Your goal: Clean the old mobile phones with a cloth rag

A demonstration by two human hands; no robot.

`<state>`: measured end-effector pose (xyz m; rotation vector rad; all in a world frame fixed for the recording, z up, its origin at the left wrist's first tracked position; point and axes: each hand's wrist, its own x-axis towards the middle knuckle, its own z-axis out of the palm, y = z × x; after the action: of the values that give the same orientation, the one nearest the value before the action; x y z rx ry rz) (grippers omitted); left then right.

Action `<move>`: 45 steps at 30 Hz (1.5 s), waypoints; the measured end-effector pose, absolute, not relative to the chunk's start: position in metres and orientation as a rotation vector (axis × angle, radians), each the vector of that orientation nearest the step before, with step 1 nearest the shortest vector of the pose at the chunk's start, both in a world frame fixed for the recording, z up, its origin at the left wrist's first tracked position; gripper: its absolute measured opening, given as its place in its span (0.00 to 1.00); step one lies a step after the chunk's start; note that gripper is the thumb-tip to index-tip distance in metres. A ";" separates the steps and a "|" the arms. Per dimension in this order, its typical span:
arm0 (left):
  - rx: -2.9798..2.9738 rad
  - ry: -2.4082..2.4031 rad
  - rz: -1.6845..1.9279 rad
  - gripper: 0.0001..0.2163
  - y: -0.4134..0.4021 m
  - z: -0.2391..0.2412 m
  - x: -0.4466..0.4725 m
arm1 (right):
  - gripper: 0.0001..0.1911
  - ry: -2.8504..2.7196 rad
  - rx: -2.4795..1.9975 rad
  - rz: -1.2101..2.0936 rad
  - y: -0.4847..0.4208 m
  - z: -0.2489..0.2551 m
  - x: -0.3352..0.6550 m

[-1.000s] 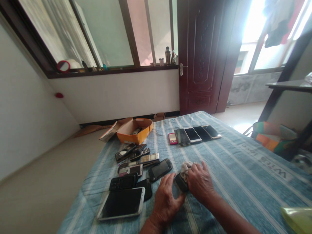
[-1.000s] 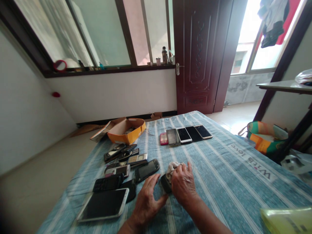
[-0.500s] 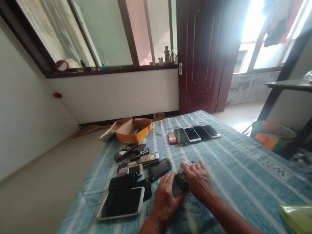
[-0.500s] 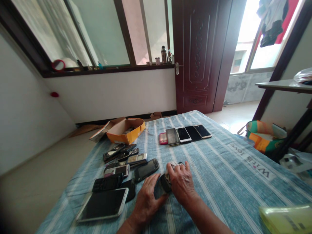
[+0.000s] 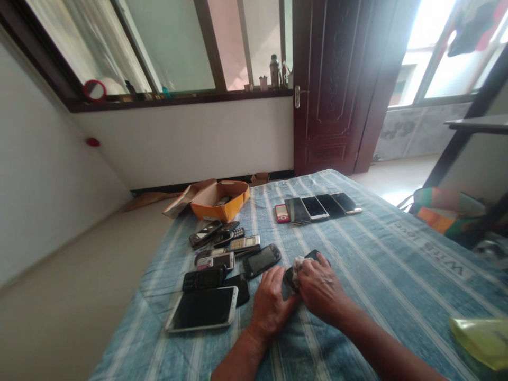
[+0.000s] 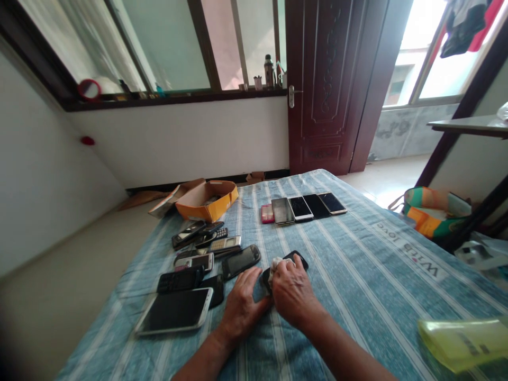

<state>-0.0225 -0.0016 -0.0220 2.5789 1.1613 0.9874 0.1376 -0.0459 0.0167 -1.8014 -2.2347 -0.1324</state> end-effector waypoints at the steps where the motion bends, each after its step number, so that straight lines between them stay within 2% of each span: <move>1: 2.574 1.170 0.992 0.21 -0.002 -0.022 -0.022 | 0.12 -2.253 -1.791 -0.117 -0.048 0.017 0.139; 13: 2.557 1.172 0.962 0.20 -0.003 -0.017 -0.017 | 0.10 -2.218 -1.589 -0.096 -0.039 0.004 0.131; 18: 2.581 1.202 0.892 0.24 -0.003 -0.019 -0.018 | 0.13 -2.118 -1.816 -0.111 -0.033 0.005 0.157; 23: 2.551 1.267 0.811 0.24 -0.006 -0.012 -0.015 | 0.14 -1.985 -2.055 -0.142 -0.033 0.009 0.182; 31: 2.558 1.245 0.737 0.24 -0.005 -0.010 -0.015 | 0.11 -2.178 -1.598 -0.179 -0.054 -0.004 0.137; 40: 2.517 1.300 0.686 0.26 -0.007 -0.007 -0.013 | 0.13 -1.988 -1.966 -0.206 -0.048 0.002 0.172; 45: 2.535 1.295 0.698 0.27 -0.004 -0.011 -0.013 | 0.10 -2.057 -1.681 -0.238 -0.056 -0.008 0.148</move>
<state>-0.0127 -0.0037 -0.0111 2.5354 1.2946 0.6978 0.1478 -0.0562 -0.0079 -1.6806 -2.0572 -0.2380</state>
